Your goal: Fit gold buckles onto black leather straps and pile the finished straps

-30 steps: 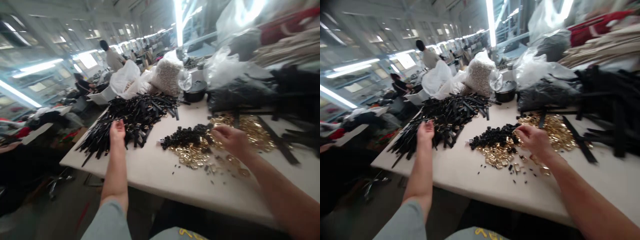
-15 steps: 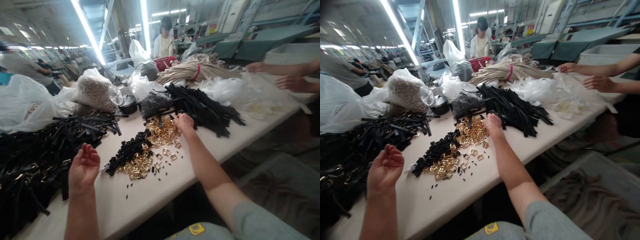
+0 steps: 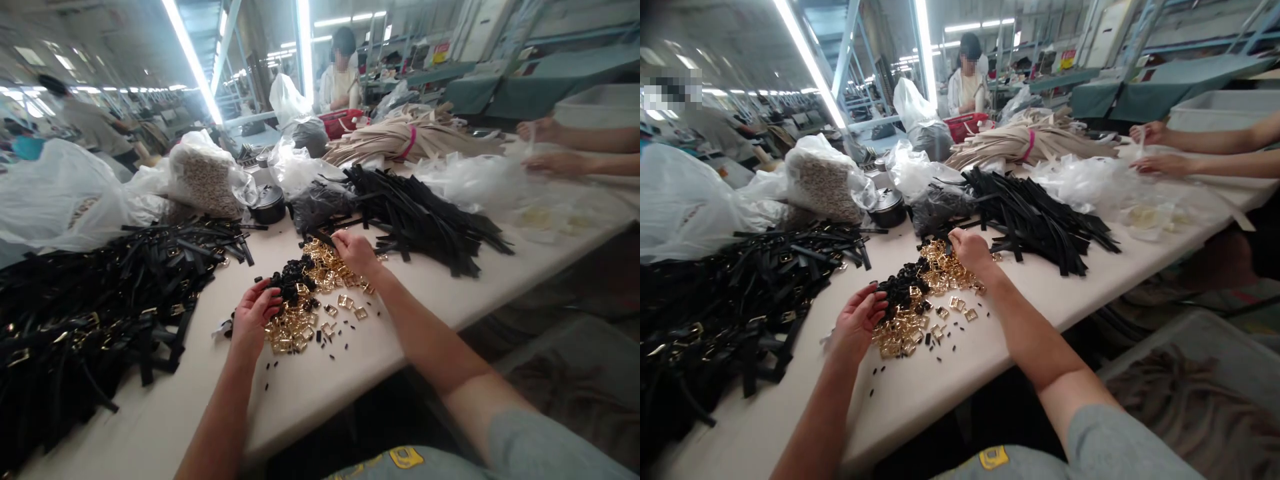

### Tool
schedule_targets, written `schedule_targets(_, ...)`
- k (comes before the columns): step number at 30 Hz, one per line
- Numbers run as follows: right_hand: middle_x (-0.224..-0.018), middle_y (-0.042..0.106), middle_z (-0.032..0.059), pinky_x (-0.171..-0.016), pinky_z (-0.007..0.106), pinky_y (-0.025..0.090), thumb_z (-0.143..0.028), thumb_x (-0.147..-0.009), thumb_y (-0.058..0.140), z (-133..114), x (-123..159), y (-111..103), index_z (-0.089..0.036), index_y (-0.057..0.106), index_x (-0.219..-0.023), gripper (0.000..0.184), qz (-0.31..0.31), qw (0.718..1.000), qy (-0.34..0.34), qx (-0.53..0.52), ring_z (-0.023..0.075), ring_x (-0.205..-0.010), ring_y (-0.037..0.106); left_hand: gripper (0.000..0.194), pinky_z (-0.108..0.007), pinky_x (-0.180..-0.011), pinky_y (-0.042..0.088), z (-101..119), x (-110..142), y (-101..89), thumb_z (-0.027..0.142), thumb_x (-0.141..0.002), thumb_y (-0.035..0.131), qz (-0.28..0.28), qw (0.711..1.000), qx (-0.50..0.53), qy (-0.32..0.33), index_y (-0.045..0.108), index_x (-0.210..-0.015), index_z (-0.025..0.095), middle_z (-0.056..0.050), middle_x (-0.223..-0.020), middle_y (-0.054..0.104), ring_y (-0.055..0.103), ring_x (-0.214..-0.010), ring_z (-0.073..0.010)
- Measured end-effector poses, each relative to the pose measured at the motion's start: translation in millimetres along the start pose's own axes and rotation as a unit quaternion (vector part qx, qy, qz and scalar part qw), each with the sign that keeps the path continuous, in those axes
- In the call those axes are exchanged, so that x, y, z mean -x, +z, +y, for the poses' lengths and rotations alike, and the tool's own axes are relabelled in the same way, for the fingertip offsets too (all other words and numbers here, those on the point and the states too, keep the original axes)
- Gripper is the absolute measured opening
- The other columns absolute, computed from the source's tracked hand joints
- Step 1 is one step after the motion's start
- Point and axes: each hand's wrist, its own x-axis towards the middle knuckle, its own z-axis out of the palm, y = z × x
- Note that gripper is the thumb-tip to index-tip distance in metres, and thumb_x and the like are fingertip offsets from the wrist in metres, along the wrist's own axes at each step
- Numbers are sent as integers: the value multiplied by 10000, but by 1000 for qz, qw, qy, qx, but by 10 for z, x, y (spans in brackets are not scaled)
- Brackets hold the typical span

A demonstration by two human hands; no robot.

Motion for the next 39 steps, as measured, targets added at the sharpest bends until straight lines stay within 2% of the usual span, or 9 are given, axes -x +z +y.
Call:
schedule_targets(2,-829,719,37,-705,249,429,-374,-991,427,-175,132,106,-196,689,-974,317,-26,990,-94,-101,159,-741,631,518,-150,-557,528,-29,8,43,315,-657,835,-18,1000,-9,6,624,-1104,160,-37,-861,748,690,-647,-94)
schedule_targets(4,-779,690,21,-679,244,425,-360,-966,465,-328,269,213,-182,682,-924,284,-71,964,-165,-196,135,-683,597,586,-157,-559,528,-61,12,73,341,-674,824,-35,999,-12,6,577,-1177,167,-42,-868,748,695,-652,-100)
schedule_targets(9,-674,611,-19,-614,232,396,-287,-920,512,-531,455,344,-166,668,-893,200,-152,920,-203,-300,98,-598,517,669,-182,-552,535,-117,-13,74,367,-721,796,-46,998,-43,-3,494,-1285,171,-42,-808,742,709,-633,-127)
schedule_targets(14,-615,573,-42,-586,223,383,-273,-928,513,-561,490,329,-173,659,-881,183,-184,912,-202,-306,81,-550,485,727,-200,-541,536,-113,-14,36,338,-722,793,-50,997,-56,-4,463,-1344,159,-23,-731,726,710,-610,-146)
schedule_targets(20,-806,690,7,-668,242,427,-373,-848,670,-564,546,308,-190,689,-961,216,-153,925,-266,-222,125,-697,593,685,-220,-555,548,-94,4,33,311,-704,790,-46,997,-67,2,514,-1314,169,-4,-735,709,715,-619,-158)
schedule_targets(25,-939,730,53,-742,267,454,-393,-914,583,-563,564,331,-191,693,-978,239,-127,920,-324,-181,165,-833,650,706,-226,-555,544,-102,4,40,338,-684,806,-60,995,-67,-34,523,-1310,171,-20,-759,730,706,-601,-153)
schedule_targets(30,-917,722,55,-730,269,453,-370,-927,554,-555,551,331,-182,688,-968,235,-128,916,-337,-175,166,-819,650,724,-233,-613,552,-113,16,37,331,-686,810,-69,996,-56,-27,516,-1331,185,-9,-764,732,719,-665,-158)
schedule_targets(36,-783,688,23,-687,256,423,-309,-925,522,-567,554,322,-192,665,-837,205,-130,910,-349,-180,141,-715,599,614,-258,-661,559,-112,56,42,342,-704,796,-85,992,-91,-1,605,-1274,214,-13,-796,719,712,-707,-164)
schedule_targets(39,-744,666,16,-668,251,412,-314,-929,507,-566,565,335,-192,651,-804,227,-128,910,-354,-174,134,-686,581,371,-289,-732,559,-105,77,45,331,-741,770,-101,973,-193,76,719,-1090,216,-50,-917,731,697,-809,-179)
